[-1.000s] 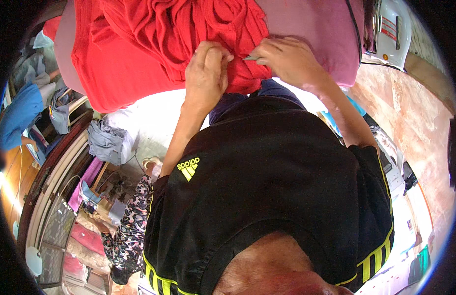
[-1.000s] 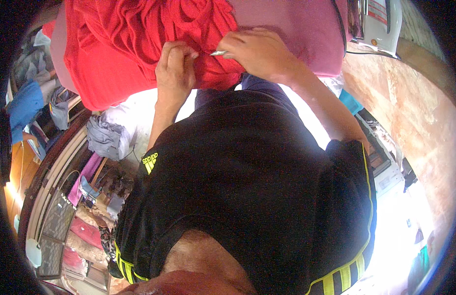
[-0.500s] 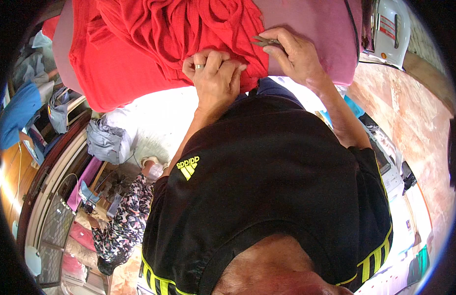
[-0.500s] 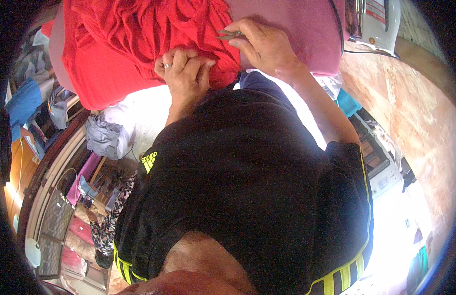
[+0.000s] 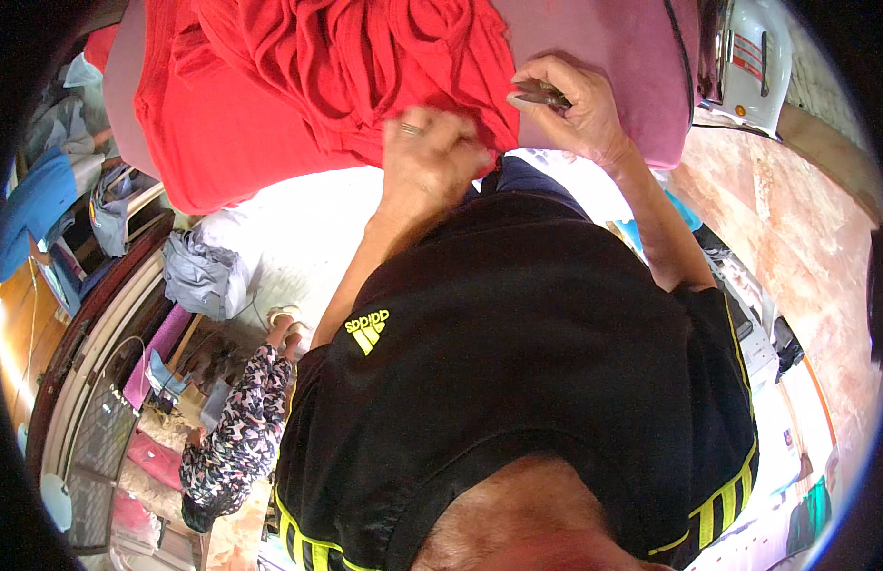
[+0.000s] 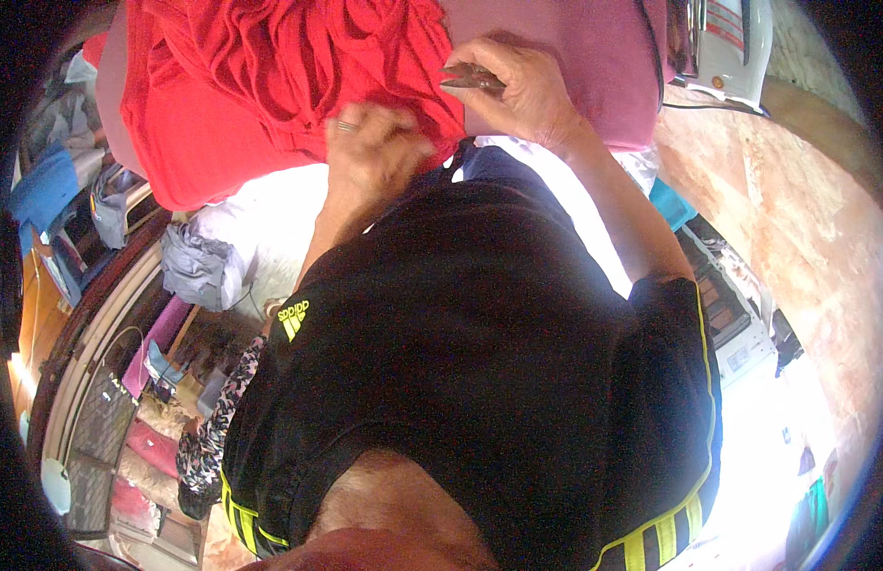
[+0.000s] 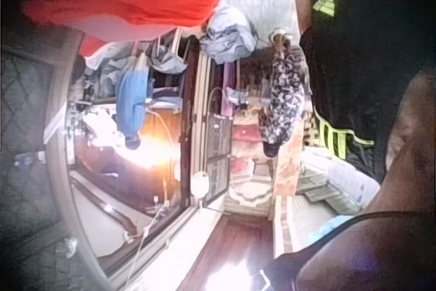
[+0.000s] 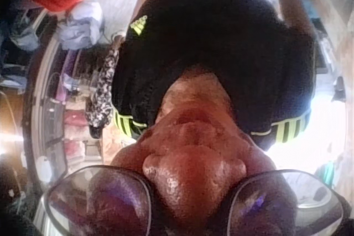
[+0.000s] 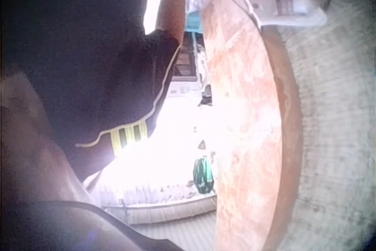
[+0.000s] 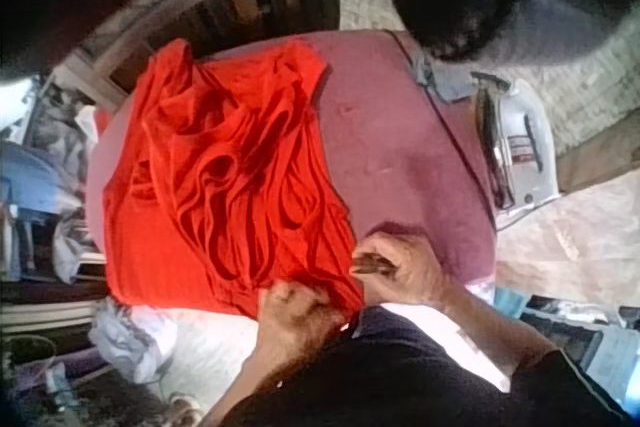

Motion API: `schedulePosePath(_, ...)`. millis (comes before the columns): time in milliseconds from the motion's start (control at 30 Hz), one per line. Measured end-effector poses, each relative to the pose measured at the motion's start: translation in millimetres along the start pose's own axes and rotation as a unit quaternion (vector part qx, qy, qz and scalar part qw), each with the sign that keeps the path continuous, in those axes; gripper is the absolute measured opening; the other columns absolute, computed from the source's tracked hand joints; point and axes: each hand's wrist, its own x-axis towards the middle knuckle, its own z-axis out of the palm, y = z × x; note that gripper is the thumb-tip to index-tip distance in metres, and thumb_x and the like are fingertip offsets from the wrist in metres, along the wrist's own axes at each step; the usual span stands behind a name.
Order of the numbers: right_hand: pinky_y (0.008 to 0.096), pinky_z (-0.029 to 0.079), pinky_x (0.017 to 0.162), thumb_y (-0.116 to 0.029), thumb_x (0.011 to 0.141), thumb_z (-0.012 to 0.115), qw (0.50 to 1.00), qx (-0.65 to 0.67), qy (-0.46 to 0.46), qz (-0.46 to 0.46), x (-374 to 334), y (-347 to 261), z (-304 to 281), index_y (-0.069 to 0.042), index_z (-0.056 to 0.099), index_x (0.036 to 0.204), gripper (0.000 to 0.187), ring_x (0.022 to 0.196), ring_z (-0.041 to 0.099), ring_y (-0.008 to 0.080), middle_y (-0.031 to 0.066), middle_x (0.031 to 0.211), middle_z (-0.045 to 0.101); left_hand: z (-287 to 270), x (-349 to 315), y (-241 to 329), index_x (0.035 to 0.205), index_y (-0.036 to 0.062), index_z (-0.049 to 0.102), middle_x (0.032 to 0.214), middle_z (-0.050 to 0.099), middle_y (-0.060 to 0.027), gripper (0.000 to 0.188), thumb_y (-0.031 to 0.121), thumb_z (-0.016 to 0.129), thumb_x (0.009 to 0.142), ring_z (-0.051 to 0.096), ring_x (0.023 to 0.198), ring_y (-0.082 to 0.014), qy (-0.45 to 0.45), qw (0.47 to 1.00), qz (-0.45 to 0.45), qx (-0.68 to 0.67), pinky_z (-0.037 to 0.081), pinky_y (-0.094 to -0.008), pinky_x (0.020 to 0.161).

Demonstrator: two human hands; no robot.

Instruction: The person uses small scissors to trim loose threads and excess fabric from a red garment laid out on a pink table. The person repeatedly snips small areas of the fabric, occasionally adjusting the garment's position to access different sections.

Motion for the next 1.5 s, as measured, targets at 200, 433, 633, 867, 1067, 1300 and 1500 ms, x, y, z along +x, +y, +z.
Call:
schedulePosePath(200,0.0222,0.05,0.068,0.0,0.086,0.074,1.0,0.002,0.015,-0.025,0,16,-1,-0.002,0.067,0.101,0.017,0.078,0.063,0.0071,0.0041,0.088,0.067,8,-25,5,0.079,0.0129,0.072,0.079,0.065,0.0023,0.019,0.028,0.082,0.072,0.062,0.073,-0.0193,0.036,0.989,-0.019,-0.144,0.046,-0.0336,0.067)
schedulePosePath(433,0.0238,0.053,0.073,0.001,0.086,0.072,0.996,-0.065,0.024,-0.062,1,17,8,-0.003,0.068,0.106,0.021,0.084,0.067,0.0084,0.0073,0.094,0.071,4,-41,-3,0.091,0.0089,0.072,0.094,0.066,-0.0045,0.026,0.017,0.083,0.069,0.064,0.084,-0.0259,-0.019,0.987,0.038,-0.154,0.054,-0.039,0.069)
schedulePosePath(633,0.036,0.057,0.074,-0.009,0.079,0.074,0.998,-0.025,-0.025,-0.042,-2,11,2,-0.013,0.069,0.117,0.038,0.086,0.071,0.0264,0.0103,0.096,0.07,0,-23,11,0.09,0.0123,0.073,0.095,0.065,-0.0002,0.025,0.019,0.084,0.068,0.062,0.089,-0.0221,0.022,0.996,-0.032,-0.077,0.046,-0.0356,0.077)
schedulePosePath(867,0.039,0.055,0.074,-0.011,0.077,0.069,0.964,-0.217,-0.122,-0.092,4,-4,-7,-0.016,0.067,0.118,0.042,0.085,0.066,0.0282,0.0069,0.091,0.063,-5,-26,3,0.084,0.0067,0.073,0.084,0.07,-0.0066,0.011,0.009,0.08,0.075,0.066,0.078,-0.0252,0.052,0.984,-0.063,-0.16,0.051,-0.0367,0.07)
schedulePosePath(1067,0.0344,0.052,0.067,0.006,0.075,0.065,0.987,-0.118,-0.058,-0.097,-4,6,-10,-0.006,0.066,0.103,0.03,0.076,0.064,0.0224,0.01,0.088,0.059,-12,-5,-5,0.09,0.0045,0.075,0.09,0.072,-0.0093,0.015,0.001,0.079,0.076,0.068,0.082,-0.0263,0.12,0.98,-0.081,-0.138,0.055,-0.0356,0.074)
schedulePosePath(1300,0.034,0.055,0.075,-0.011,0.091,0.067,0.987,-0.123,0.099,0.016,-21,22,-37,-0.005,0.065,0.109,0.02,0.084,0.068,0.0279,0.0125,0.093,0.066,-3,18,-26,0.108,0.0038,0.071,0.117,0.065,-0.0136,0.03,0.001,0.076,0.078,0.064,0.105,-0.0294,0.033,0.995,-0.029,-0.085,0.052,-0.0364,0.089)
schedulePosePath(1500,0.0218,0.049,0.063,-0.006,0.091,0.071,0.959,-0.171,0.226,0.027,-6,-5,-34,-0.008,0.066,0.122,0.032,0.083,0.064,0.0069,0.0047,0.105,0.068,-3,13,-25,0.114,0.0024,0.067,0.122,0.061,-0.0156,0.034,0.002,0.076,0.081,0.066,0.088,-0.0223,0.097,0.985,-0.079,-0.118,0.055,-0.0326,0.074)
